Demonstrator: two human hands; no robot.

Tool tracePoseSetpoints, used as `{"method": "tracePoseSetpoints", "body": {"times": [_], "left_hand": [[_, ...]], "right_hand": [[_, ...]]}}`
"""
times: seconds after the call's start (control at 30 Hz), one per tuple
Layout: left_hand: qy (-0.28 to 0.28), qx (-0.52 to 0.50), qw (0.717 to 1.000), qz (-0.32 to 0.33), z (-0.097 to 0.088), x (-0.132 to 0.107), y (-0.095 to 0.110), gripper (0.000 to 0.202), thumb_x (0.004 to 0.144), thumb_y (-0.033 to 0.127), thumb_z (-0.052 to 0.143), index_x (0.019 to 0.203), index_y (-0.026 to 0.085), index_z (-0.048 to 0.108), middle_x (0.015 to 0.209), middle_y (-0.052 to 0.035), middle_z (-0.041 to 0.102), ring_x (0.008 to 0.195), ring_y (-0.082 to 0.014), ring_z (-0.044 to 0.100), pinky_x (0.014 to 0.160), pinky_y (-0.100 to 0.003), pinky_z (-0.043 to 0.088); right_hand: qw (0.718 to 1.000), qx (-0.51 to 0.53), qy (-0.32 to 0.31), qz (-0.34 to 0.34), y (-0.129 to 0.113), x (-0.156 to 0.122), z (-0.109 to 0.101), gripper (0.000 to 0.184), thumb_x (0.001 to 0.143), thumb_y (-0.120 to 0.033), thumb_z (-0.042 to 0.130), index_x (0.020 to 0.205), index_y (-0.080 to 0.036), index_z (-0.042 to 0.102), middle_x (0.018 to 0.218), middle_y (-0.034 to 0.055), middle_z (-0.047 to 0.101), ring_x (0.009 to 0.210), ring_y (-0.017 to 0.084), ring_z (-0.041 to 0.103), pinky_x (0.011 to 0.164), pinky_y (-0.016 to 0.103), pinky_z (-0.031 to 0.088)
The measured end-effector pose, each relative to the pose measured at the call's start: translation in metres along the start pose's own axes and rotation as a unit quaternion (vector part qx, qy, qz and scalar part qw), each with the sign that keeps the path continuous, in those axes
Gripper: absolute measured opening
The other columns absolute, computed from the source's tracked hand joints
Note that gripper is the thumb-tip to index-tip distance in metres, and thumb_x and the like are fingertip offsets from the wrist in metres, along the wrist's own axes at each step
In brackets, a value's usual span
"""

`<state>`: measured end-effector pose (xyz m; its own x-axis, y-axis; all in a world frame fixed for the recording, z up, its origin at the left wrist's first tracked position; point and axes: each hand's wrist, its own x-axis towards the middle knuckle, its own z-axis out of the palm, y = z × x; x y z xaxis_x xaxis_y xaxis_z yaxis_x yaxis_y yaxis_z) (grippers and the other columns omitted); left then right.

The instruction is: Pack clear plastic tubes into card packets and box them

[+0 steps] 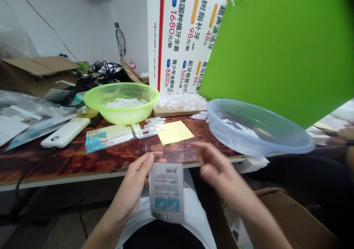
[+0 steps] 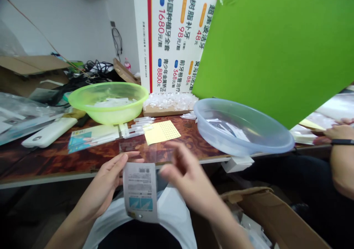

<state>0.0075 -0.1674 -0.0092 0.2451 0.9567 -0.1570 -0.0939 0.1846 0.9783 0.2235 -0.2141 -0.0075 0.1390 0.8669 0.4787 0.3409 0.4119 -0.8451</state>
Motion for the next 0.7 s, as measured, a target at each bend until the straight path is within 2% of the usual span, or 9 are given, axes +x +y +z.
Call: {"method": "tracePoseSetpoints", "body": {"times": [0.03,0.07,0.13,0.23,0.33,0.4,0.47,0.6,0.7], "left_hand": [[-0.007,-0.003,1.000,0.000,0.002,-0.002,0.000,0.055,0.077,0.062,0.069,0.109,0.018,0.068,0.099,-0.0108,0.075,0.090,-0.0250,0.069,0.066,-0.027,0.053],[-0.012,-0.007,1.000,0.001,0.004,-0.005,0.000,0.055,0.076,0.063,0.069,0.108,0.018,0.068,0.094,-0.0099,0.076,0.087,-0.0242,0.069,0.064,-0.026,0.053],[-0.024,-0.016,1.000,0.003,0.005,-0.010,0.000,0.056,0.077,0.065,0.067,0.107,0.017,0.068,0.086,-0.0084,0.075,0.079,-0.0221,0.070,0.061,-0.024,0.052],[-0.067,-0.044,0.997,0.009,0.002,-0.017,-0.001,0.050,0.079,0.058,0.070,0.108,0.018,0.067,0.079,-0.0054,0.074,0.068,-0.0178,0.068,0.062,-0.024,0.052],[-0.105,-0.049,0.993,0.008,-0.001,-0.021,-0.004,0.037,0.078,0.043,0.078,0.104,0.018,0.068,0.079,-0.0036,0.074,0.068,-0.0149,0.068,0.065,-0.023,0.052],[-0.101,-0.039,0.994,0.005,-0.001,-0.022,-0.006,0.031,0.080,0.040,0.077,0.098,0.017,0.070,0.076,-0.0033,0.074,0.067,-0.0141,0.067,0.063,-0.021,0.051],[-0.088,-0.034,0.996,0.006,0.000,-0.022,-0.007,0.030,0.081,0.041,0.076,0.096,0.016,0.071,0.072,-0.0027,0.072,0.065,-0.0135,0.065,0.061,-0.020,0.050],[-0.081,-0.030,0.996,0.006,0.000,-0.022,-0.003,0.027,0.079,0.038,0.077,0.095,0.016,0.073,0.077,-0.0030,0.073,0.067,-0.0129,0.064,0.063,-0.020,0.050],[-0.080,-0.048,0.996,-0.015,-0.005,-0.026,-0.001,0.026,0.079,0.037,0.077,0.096,0.017,0.074,0.079,-0.0033,0.074,0.070,-0.0132,0.065,0.065,-0.020,0.051]], "right_hand": [[0.993,0.085,-0.066,0.044,-0.001,-0.010,0.019,0.053,0.081,-0.058,0.069,0.119,-0.022,0.064,0.074,0.0023,0.063,0.061,0.016,0.061,0.051,0.026,0.050],[0.980,0.146,-0.102,0.086,-0.001,-0.018,0.034,0.047,0.083,-0.055,0.068,0.116,-0.022,0.064,0.083,0.0042,0.067,0.070,0.018,0.064,0.060,0.029,0.053],[0.946,0.249,-0.136,0.154,0.000,-0.026,0.050,0.035,0.086,-0.049,0.068,0.105,-0.020,0.068,0.089,0.0050,0.069,0.078,0.017,0.065,0.069,0.028,0.053],[0.911,0.330,-0.125,0.214,0.003,-0.026,0.050,0.026,0.086,-0.043,0.071,0.093,-0.019,0.072,0.083,0.0027,0.068,0.074,0.013,0.061,0.067,0.022,0.049],[0.879,0.381,-0.120,0.259,0.003,-0.025,0.042,0.025,0.079,-0.038,0.079,0.096,-0.022,0.073,0.084,0.0018,0.069,0.073,0.012,0.061,0.067,0.021,0.048],[0.864,0.396,-0.115,0.287,0.001,-0.025,0.040,0.029,0.074,-0.037,0.083,0.098,-0.022,0.075,0.087,0.0029,0.071,0.074,0.012,0.061,0.066,0.021,0.048],[0.851,0.404,-0.098,0.321,-0.001,-0.026,0.041,0.031,0.068,-0.035,0.086,0.094,-0.021,0.077,0.081,0.0029,0.070,0.067,0.011,0.059,0.057,0.017,0.044],[0.815,0.433,-0.035,0.383,-0.003,-0.026,0.047,0.027,0.055,-0.027,0.089,0.079,-0.019,0.080,0.054,-0.0033,0.057,0.044,0.002,0.037,0.039,0.013,0.021],[0.811,0.441,-0.032,0.382,-0.003,-0.025,0.049,0.023,0.057,-0.028,0.088,0.076,-0.018,0.080,0.051,-0.0041,0.053,0.041,0.001,0.030,0.038,0.014,0.018]]}}
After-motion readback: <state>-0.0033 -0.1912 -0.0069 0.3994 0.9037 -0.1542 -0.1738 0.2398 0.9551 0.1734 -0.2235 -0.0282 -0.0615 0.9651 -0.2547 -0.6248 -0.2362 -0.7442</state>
